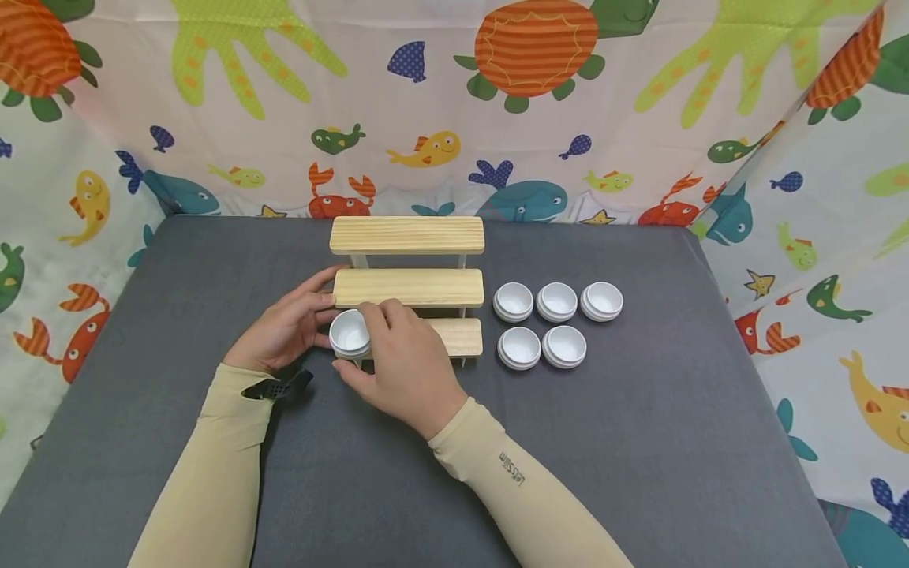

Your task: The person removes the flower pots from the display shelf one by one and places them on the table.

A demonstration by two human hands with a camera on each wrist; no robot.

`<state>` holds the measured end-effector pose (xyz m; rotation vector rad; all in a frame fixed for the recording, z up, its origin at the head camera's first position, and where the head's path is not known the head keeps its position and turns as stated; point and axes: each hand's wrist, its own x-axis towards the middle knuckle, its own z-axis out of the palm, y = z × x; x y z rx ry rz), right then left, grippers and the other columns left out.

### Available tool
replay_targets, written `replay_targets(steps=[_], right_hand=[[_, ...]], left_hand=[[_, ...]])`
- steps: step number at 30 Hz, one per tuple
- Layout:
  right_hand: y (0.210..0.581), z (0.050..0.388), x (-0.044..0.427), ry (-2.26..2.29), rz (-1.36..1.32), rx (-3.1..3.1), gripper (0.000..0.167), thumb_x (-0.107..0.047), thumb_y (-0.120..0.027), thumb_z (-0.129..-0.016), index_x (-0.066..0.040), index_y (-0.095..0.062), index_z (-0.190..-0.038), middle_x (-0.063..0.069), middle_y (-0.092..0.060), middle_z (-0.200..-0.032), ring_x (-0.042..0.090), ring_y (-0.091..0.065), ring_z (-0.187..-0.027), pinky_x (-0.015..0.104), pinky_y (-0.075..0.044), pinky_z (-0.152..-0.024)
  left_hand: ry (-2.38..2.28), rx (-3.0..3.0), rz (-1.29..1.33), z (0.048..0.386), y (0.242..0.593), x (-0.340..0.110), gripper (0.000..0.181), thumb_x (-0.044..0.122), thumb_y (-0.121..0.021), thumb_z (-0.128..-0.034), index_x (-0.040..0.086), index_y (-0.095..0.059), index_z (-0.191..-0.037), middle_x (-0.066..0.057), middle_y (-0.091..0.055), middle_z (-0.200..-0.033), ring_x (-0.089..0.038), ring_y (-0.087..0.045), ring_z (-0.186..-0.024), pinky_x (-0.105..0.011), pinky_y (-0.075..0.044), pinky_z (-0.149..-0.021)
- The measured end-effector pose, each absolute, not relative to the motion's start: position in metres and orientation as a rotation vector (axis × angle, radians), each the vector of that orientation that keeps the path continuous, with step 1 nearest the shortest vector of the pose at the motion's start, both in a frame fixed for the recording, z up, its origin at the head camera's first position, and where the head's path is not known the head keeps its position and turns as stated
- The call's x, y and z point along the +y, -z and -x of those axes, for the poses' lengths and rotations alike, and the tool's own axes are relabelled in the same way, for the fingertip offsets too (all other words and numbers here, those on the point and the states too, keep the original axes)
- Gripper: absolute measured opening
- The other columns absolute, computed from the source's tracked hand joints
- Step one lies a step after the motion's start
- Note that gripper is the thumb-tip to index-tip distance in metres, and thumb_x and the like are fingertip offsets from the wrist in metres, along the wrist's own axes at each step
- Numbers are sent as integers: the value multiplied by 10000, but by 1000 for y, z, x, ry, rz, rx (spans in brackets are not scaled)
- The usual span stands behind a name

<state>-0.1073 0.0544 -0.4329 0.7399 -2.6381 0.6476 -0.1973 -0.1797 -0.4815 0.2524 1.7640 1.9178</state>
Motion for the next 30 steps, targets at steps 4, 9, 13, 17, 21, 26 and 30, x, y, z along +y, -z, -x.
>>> replay_targets(steps=[4, 9, 13, 17, 21, 26, 30], right_hand=[[435, 108, 53, -645, -724, -2643, 693, -523, -834, -911, -100, -624, -1417, 69, -687, -1197, 173, -681, -939, 373, -614, -816], [435, 109, 51, -644, -710, -2641, 680, -519, -827, -919, -101, -622, -1415, 70, -687, -1191, 174, -682, -946, 367, -616, -823], [435, 109, 50, -656, -706, -2654, 692, -513, -838, -912, -98, -619, -1421, 79, -689, -1192, 180, -687, -950, 367, -619, -822], [437, 109, 48, -664, -718, -2665, 700, -504, -841, -914, -101, -609, -1437, 78, -681, -1202, 175, -679, -963, 355, -618, -827], [438, 109, 47, -669, -723, -2672, 701, -491, -843, -917, -104, -602, -1449, 74, -677, -1222, 172, -674, -984, 345, -619, -845], [439, 109, 45, -669, -715, -2681, 687, -473, -836, -927, -98, -598, -1452, 79, -671, -1224, 175, -671, -990, 347, -619, -852], [439, 108, 45, -664, -712, -2696, 674, -448, -831, -934, -90, -593, -1454, 83, -664, -1238, 173, -669, -1004, 346, -625, -873]], left_hand=[[-1910, 1771, -256, 198, 481, -178, 645, 294, -528, -1118, 316, -286, -1715, -204, -533, -1589, -212, -718, -1240, -468, -662, -841], [-1905, 1779, -258, 198, 481, -178, 635, 296, -528, -1118, 311, -301, -1710, -172, -556, -1547, -206, -729, -1204, -455, -659, -831], [-1900, 1778, -259, 198, 481, -178, 633, 298, -531, -1117, 310, -306, -1708, -164, -555, -1541, -217, -727, -1197, -460, -659, -831], [-1901, 1774, -258, 199, 483, -179, 643, 300, -535, -1115, 307, -297, -1712, -177, -539, -1565, -215, -728, -1196, -455, -660, -830], [-1904, 1775, -259, 199, 485, -179, 639, 303, -535, -1116, 309, -299, -1710, -177, -536, -1572, -208, -731, -1195, -448, -663, -821], [-1909, 1768, -268, 198, 482, -179, 629, 291, -522, -1126, 310, -293, -1712, -180, -537, -1569, -208, -734, -1201, -450, -668, -816], [-1918, 1764, -262, 197, 482, -179, 617, 277, -515, -1128, 312, -306, -1707, -165, -557, -1545, -211, -739, -1192, -451, -669, -808]])
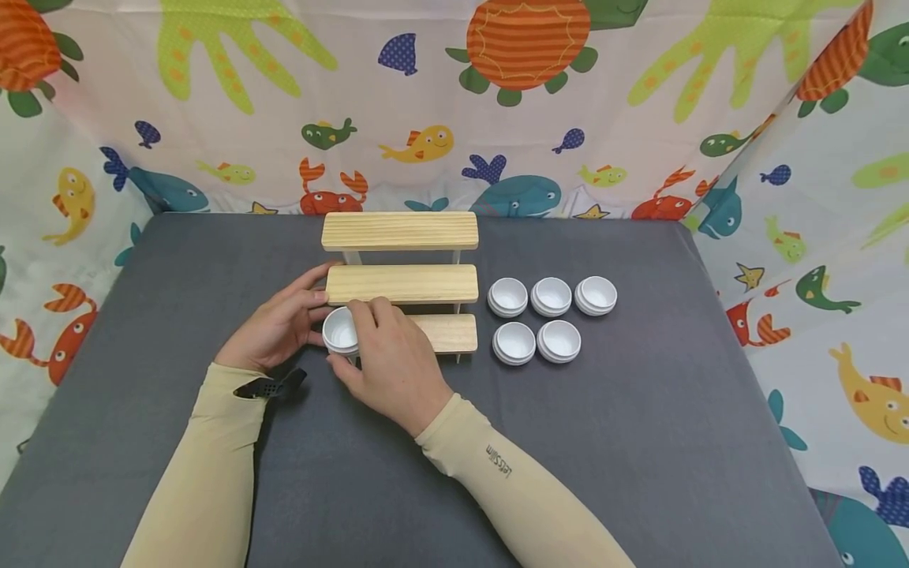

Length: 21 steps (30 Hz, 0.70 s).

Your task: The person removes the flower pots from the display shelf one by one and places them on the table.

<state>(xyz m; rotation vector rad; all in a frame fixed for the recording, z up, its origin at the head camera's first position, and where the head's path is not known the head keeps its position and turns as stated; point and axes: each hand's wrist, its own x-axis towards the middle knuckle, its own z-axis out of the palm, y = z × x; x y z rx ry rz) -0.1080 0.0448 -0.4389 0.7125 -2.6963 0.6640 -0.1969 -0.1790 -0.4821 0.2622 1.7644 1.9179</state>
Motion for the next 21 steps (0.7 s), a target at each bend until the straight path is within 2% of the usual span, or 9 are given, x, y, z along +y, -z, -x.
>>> replay_targets(steps=[5, 21], right_hand=[[439, 108, 44, -657, -705, -2699, 668, -423, -843, -927, -86, -599, -1450, 85, -666, -1244, 168, -671, -1005, 343, -630, -888], [436, 107, 49, -660, -712, -2707, 659, -404, -829, -937, -87, -583, -1460, 90, -652, -1250, 158, -668, -940, 333, -625, -819]], left_hand=[[-1921, 1754, -272, 197, 482, -181, 626, 281, -525, -1125, 307, -302, -1710, -161, -562, -1531, -217, -732, -1195, -456, -664, -827], [-1903, 1771, -263, 199, 483, -180, 639, 283, -514, -1117, 307, -290, -1715, -146, -535, -1550, -232, -694, -1242, -470, -656, -847]])
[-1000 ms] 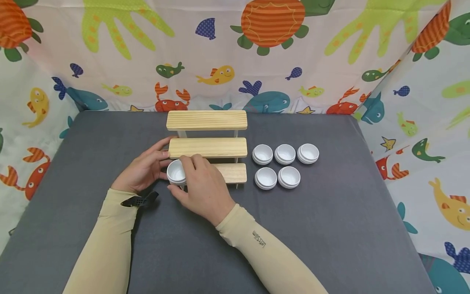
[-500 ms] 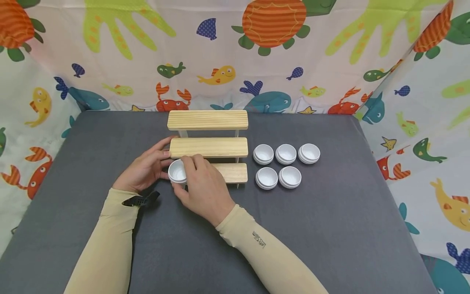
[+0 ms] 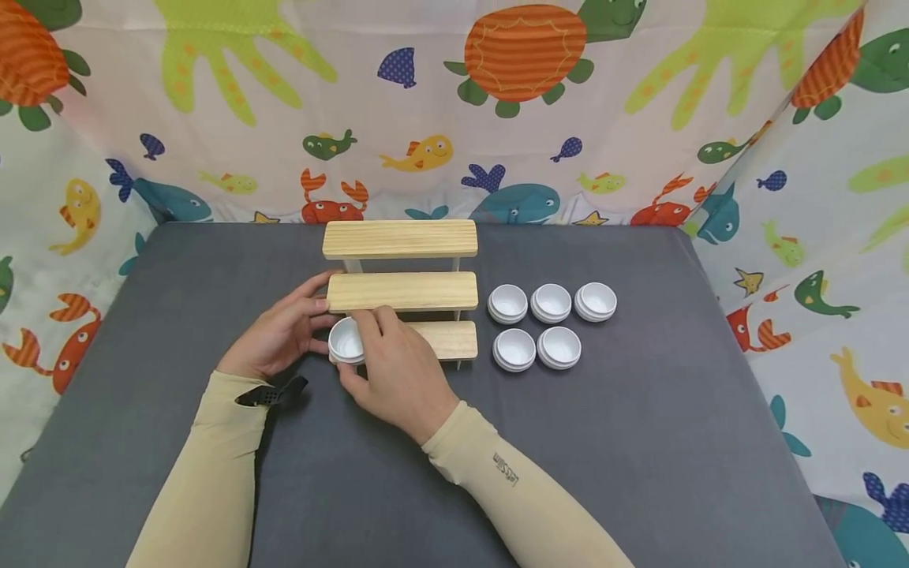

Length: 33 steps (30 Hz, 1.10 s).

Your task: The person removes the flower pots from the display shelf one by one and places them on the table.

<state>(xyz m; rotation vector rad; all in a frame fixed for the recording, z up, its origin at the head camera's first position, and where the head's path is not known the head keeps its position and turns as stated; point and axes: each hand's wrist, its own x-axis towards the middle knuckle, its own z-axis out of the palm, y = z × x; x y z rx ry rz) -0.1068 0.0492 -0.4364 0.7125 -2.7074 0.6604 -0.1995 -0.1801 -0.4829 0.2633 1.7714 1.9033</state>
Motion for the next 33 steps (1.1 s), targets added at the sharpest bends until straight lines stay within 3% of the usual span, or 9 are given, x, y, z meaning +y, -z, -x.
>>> replay_targets(steps=[17, 33], right_hand=[[432, 100, 75, -648, -683, -2704, 647, -364, -853, -917, -100, -594, -1447, 79, -647, -1244, 157, -670, -923, 340, -621, -806], [430, 88, 129, -639, -552, -2713, 611, -329, -835, -918, -79, -596, -1422, 107, -654, -1303, 214, -684, -960, 380, -624, -814]], left_hand=[[-1911, 1770, -263, 198, 482, -179, 631, 272, -513, -1123, 311, -294, -1713, -191, -509, -1581, -246, -678, -1286, -488, -655, -847], [-1926, 1728, -251, 199, 481, -177, 637, 257, -505, -1121, 335, -284, -1713, -160, -446, -1608, -494, -513, -1456, -519, -642, -881]])
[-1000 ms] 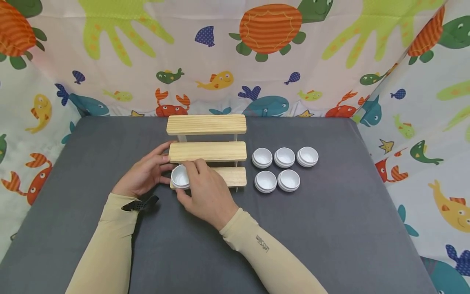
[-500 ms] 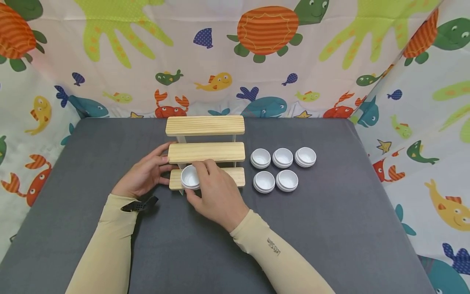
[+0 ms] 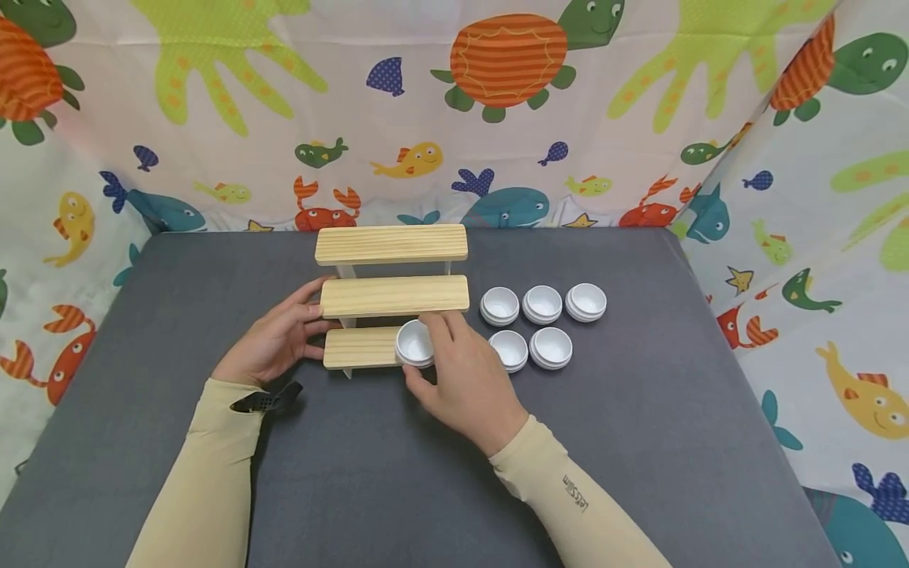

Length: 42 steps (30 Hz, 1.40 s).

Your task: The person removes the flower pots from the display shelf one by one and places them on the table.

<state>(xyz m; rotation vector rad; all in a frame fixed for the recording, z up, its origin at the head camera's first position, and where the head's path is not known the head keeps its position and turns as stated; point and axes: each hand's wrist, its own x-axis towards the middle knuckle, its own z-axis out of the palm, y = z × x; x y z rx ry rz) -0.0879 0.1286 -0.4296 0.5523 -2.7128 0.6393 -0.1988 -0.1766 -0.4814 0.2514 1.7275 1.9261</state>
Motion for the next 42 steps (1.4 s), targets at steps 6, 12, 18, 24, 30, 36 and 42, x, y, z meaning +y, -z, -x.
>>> replay_targets(steps=[6, 12, 18, 24, 30, 36, 42], right_hand=[[428, 84, 150, -609, -508, -2683, 606, -321, -836, -905, -82, -600, -1410, 119, -669, -1245, 240, -677, -871, 397, -601, -746], [430, 81, 171, -602, -437, -2679, 626, -296, -867, -873, -51, -608, -1388, 142, -676, -1236, 287, -702, -938, 450, -620, -807], [431, 79, 191, -558, -345, -2684, 627, -289, -876, -855, -39, -622, -1371, 163, -686, -1189, 328, -703, -889, 509, -614, -753], [430, 77, 212, -546, -260, -2692, 625, -288, -880, -851, -26, -622, -1356, 193, -675, -1181, 330, -680, -849, 537, -601, -725], [431, 73, 234, -542, -182, -2688, 617, -264, -874, -851, -12, -616, -1352, 206, -656, -1170, 346, -662, -852, 553, -587, -722], [433, 67, 251, -574, -102, -2679, 607, -241, -869, -859, -9, -614, -1359, 233, -655, -1253, 398, -661, -1008, 617, -568, -794], [434, 62, 265, -590, -60, -2642, 594, -221, -872, -852, -4, -629, -1347, 229, -659, -1200, 390, -642, -981, 614, -536, -762]], left_hand=[[-1920, 1728, -262, 200, 481, -176, 647, 254, -497, -1124, 323, -261, -1722, -169, -460, -1584, -429, -569, -1410, -524, -644, -874], [-1918, 1746, -257, 199, 481, -177, 639, 240, -489, -1131, 317, -262, -1723, -175, -490, -1578, -407, -588, -1397, -499, -655, -843], [-1930, 1739, -264, 197, 482, -178, 647, 246, -500, -1129, 303, -257, -1727, -172, -494, -1563, -365, -618, -1365, -494, -655, -849], [-1923, 1742, -268, 197, 481, -179, 658, 268, -506, -1128, 310, -244, -1730, -168, -484, -1547, -335, -631, -1334, -500, -647, -873], [-1922, 1731, -271, 198, 481, -178, 647, 280, -506, -1130, 329, -255, -1724, -164, -463, -1577, -487, -515, -1455, -502, -645, -884], [-1920, 1729, -279, 198, 481, -178, 652, 275, -502, -1128, 324, -247, -1727, -168, -453, -1594, -496, -507, -1458, -500, -645, -880], [-1923, 1730, -276, 198, 481, -178, 648, 267, -501, -1125, 321, -258, -1723, -163, -461, -1591, -469, -532, -1431, -502, -643, -873]])
